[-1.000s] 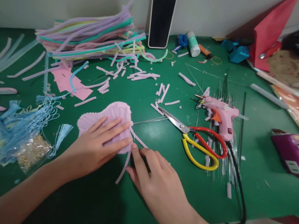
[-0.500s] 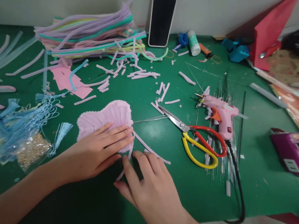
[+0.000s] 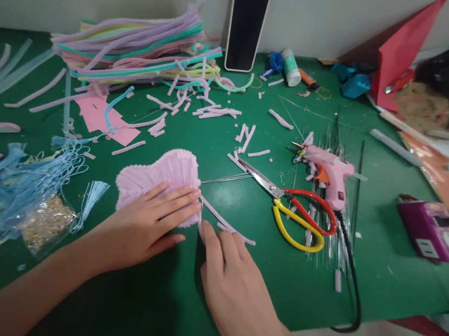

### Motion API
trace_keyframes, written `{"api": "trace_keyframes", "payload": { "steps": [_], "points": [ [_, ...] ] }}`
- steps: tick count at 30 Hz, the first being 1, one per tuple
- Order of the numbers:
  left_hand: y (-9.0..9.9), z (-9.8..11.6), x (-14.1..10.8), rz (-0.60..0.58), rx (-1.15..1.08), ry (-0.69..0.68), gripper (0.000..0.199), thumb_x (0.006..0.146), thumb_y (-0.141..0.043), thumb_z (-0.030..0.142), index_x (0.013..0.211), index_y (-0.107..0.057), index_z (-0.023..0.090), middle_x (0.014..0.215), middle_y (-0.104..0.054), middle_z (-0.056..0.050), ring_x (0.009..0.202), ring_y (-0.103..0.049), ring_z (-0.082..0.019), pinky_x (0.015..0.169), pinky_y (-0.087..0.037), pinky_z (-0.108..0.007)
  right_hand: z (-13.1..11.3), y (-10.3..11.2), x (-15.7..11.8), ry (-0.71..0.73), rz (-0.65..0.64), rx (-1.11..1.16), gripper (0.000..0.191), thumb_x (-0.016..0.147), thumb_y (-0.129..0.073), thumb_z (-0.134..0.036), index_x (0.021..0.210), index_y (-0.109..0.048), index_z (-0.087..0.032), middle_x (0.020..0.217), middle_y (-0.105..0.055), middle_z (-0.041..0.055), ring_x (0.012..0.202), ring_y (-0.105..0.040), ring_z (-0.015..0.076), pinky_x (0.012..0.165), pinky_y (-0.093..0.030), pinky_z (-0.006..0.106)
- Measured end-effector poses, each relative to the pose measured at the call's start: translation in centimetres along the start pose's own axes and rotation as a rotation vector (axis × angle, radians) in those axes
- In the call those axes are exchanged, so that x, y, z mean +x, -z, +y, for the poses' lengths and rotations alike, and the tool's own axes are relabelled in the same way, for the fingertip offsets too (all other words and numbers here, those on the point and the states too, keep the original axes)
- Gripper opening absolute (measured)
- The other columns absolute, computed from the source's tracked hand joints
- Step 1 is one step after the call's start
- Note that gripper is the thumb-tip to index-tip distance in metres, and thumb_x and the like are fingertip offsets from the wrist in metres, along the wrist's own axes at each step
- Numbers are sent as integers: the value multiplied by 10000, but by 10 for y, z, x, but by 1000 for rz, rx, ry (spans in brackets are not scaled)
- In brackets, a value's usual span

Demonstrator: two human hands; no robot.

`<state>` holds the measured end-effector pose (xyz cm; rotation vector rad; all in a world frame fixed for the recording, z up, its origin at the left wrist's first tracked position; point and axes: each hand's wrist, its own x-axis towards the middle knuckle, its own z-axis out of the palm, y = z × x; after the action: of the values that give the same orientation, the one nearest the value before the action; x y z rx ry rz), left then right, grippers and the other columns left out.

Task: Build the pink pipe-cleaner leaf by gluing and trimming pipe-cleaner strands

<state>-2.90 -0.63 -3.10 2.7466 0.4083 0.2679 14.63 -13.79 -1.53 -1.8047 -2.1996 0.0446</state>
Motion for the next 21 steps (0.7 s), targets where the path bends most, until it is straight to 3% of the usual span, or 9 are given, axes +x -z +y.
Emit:
{"api": "trace_keyframes", "payload": {
  "steps": [3, 10, 16, 21],
  "points": [
    [0, 0, 0, 3, 6, 1, 452, 976, -439, 312, 1375, -471, 102, 1479, -450, -156, 1393, -373, -269, 1138, -285, -500, -1, -3, 7, -70, 12, 18, 373, 937, -467, -255, 1242, -531, -51, 978, -589, 168, 847, -614, 269, 670, -580, 401],
    [0, 0, -2, -15, 37, 4, 465, 980, -424, 322, 1397, -446, 117, 1508, -414, -131, 1410, -342, -255, 1149, -270, -486, 9, -12, 17, -87, 98, 139, 329, 876, -456, -58, 1159, -620, -94, 946, -608, 130, 838, -591, 231, 713, -555, 383],
    [-1, 0, -1, -8, 44, 18, 503, 976, -430, 338, 1416, -413, 94, 1506, -411, -144, 1406, -351, -252, 1149, -276, -484, 12, -12, 20, -179, 113, 268, 324, 871, -529, -113, 1177, -635, -93, 894, -614, 96, 814, -581, 210, 711, -540, 355],
    [-1, 1, -1, -5, 48, 24, 490, 985, -402, 314, 1421, -406, 90, 1510, -401, -148, 1411, -344, -241, 1154, -273, -466, 11, -14, 22, -223, 162, 340, 254, 888, -522, -100, 1088, -679, -110, 870, -625, 79, 802, -592, 178, 720, -530, 312]
  ]
}}
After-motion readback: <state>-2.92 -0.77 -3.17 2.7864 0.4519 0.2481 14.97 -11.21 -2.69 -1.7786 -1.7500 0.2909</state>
